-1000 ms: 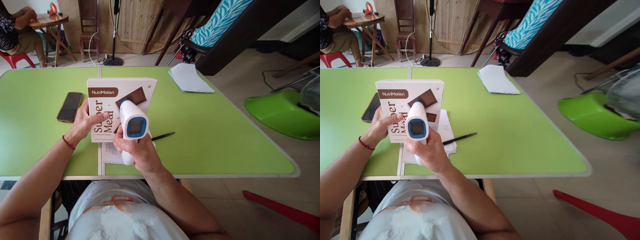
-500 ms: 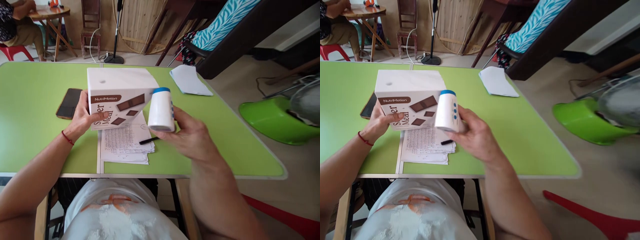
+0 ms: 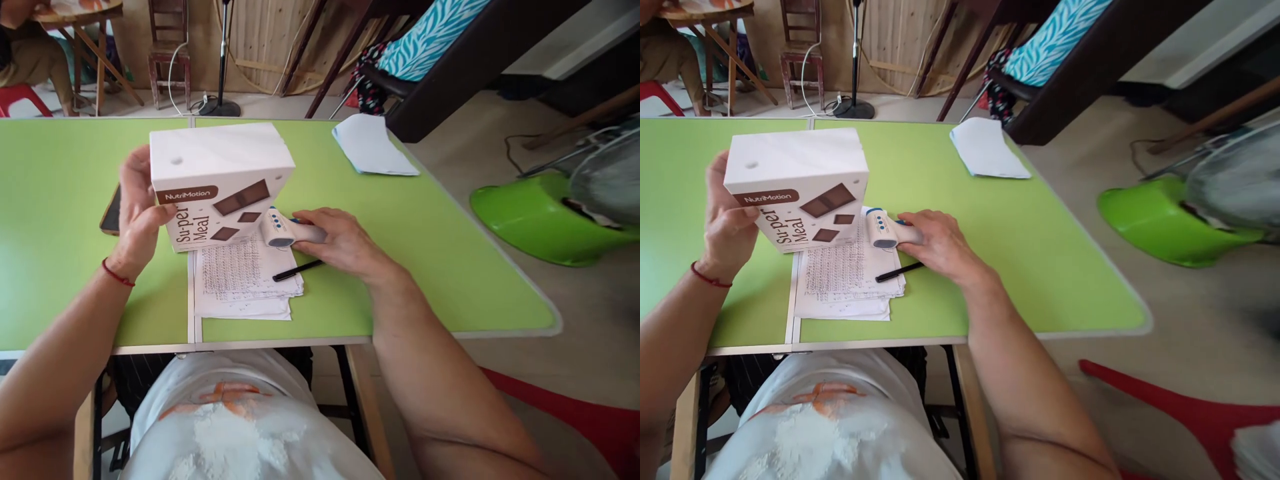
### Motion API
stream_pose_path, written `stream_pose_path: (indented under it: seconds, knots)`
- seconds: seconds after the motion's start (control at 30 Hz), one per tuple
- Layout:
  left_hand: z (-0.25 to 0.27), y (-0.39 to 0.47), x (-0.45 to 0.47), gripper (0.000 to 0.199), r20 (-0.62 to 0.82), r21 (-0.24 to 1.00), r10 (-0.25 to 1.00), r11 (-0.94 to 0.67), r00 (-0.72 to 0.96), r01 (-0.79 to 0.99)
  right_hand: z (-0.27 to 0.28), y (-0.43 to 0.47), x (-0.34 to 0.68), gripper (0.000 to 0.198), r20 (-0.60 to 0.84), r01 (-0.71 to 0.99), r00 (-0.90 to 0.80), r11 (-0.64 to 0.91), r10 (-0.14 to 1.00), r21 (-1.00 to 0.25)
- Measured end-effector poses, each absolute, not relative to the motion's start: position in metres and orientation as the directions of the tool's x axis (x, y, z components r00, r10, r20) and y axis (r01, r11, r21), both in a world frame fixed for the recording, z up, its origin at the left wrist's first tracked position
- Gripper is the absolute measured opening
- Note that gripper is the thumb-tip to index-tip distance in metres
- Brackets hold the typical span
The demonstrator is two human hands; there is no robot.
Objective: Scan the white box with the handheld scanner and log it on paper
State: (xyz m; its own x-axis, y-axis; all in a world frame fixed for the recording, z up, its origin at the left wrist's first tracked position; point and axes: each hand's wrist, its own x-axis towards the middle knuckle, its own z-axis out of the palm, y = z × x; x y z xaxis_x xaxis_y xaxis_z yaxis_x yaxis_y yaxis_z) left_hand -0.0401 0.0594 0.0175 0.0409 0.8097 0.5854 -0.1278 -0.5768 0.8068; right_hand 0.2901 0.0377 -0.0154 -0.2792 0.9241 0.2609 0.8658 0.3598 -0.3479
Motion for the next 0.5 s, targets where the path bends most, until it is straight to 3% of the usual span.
stream_pose_path:
  seconds: [0.07,0.13,0.2,0.23,0.3,0.33,0.4,0.5]
  knots:
    - [0.026,0.054,-0.039,0.07,0.742,0.671,0.664,-0.735,-0.094,0.098,-0.007,0.029,0.293,0.032,0.305,0.886,-0.284,0.371,0.909,-0.28]
    - [0.035,0.044,-0.038,0.061,0.871,0.485,0.46,-0.76,-0.169,0.433,-0.003,0.017,0.297,0.021,0.31,0.888,-0.328,0.403,0.893,-0.223]
    - [0.042,0.032,-0.035,0.049,0.984,0.167,0.17,-0.781,-0.051,0.602,-0.003,0.005,0.301,0.021,0.272,0.874,-0.401,0.454,0.875,-0.174]
    - [0.044,0.026,-0.032,0.037,0.989,0.074,0.136,-0.791,0.058,0.608,-0.006,-0.001,0.303,0.023,0.255,0.869,-0.429,0.473,0.866,-0.145]
    - [0.043,0.015,-0.024,0.019,0.925,0.045,0.222,-0.87,0.309,0.492,-0.012,-0.009,0.306,0.024,0.255,0.872,-0.45,0.482,0.856,-0.082]
    - [0.041,0.011,-0.02,0.019,0.842,0.078,0.291,-0.899,0.454,0.432,-0.016,-0.011,0.307,0.023,0.272,0.876,-0.447,0.479,0.852,-0.058]
    - [0.032,0.007,-0.012,0.01,0.715,0.078,0.298,-0.933,0.632,0.352,-0.021,-0.016,0.308,0.018,0.332,0.883,-0.42,0.465,0.844,-0.066]
    - [0.018,0.007,-0.006,0.018,0.447,0.115,0.332,-0.942,0.83,0.315,-0.024,-0.026,0.3,0.008,0.5,0.876,-0.227,0.399,0.836,-0.269]
